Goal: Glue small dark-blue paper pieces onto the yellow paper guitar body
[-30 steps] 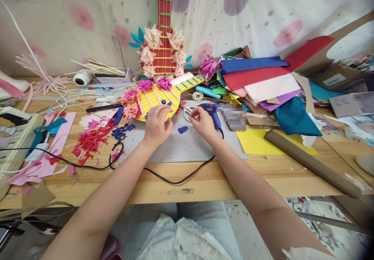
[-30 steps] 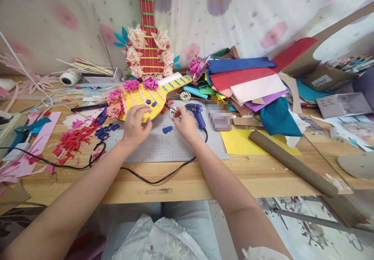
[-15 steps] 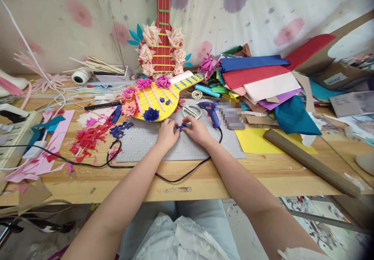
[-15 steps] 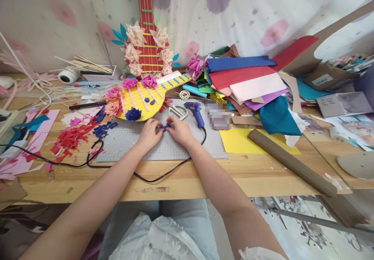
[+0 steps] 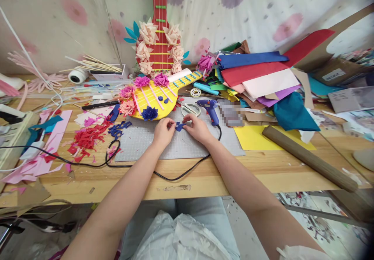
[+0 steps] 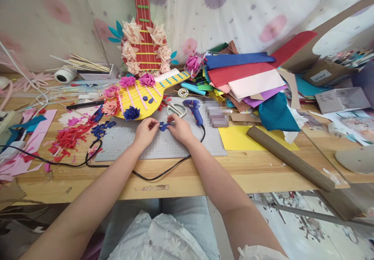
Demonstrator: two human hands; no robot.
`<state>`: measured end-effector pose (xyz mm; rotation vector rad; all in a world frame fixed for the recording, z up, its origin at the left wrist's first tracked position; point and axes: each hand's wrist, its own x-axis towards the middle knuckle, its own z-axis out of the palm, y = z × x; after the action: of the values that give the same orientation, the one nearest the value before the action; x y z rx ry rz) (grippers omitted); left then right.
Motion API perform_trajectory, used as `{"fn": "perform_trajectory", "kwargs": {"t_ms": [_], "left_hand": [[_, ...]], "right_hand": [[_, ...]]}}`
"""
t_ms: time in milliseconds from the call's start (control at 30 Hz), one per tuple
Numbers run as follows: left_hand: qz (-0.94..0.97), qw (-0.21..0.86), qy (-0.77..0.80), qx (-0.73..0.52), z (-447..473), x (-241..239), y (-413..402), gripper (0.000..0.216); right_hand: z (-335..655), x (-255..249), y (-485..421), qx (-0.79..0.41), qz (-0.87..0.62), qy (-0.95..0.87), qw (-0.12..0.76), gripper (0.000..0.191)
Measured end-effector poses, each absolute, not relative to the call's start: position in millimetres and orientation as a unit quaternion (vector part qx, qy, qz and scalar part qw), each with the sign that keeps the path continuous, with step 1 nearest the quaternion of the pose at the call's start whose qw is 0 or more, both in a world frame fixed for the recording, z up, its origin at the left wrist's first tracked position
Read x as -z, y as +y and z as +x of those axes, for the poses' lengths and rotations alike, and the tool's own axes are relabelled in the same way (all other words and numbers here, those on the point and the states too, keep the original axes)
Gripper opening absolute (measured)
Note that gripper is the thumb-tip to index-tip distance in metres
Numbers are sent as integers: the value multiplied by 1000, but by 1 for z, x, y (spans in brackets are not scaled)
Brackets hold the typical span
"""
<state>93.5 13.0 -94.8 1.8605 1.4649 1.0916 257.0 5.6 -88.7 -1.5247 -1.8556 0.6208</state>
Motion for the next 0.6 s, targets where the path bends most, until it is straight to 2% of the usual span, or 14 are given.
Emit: {"fn": "perform_trajectory", "kwargs": {"t_ms": [200, 267, 333, 400, 533, 600], "left_hand": [[624, 347, 539, -446, 92, 99, 15, 1], [612, 362, 532, -460, 92, 102, 16, 7], [600, 374, 525, -474, 93, 104, 17, 12], [594, 380, 522, -480, 93, 105, 18, 15], [609, 370, 527, -463, 94, 104, 17, 18], [614, 363, 537, -450, 93, 102, 16, 15]], "right_hand": [[282, 62, -1, -203, -600, -683, 364, 15], [301, 51, -4, -192, -631, -671, 338, 25], [320, 45, -6, -176, -693, -643, 274, 39], [334, 46, -4, -146, -750, -600, 236, 44], [338, 62, 11, -72, -760, -581, 282, 44], [332, 71, 21, -77, -740, -600, 295, 42]]}}
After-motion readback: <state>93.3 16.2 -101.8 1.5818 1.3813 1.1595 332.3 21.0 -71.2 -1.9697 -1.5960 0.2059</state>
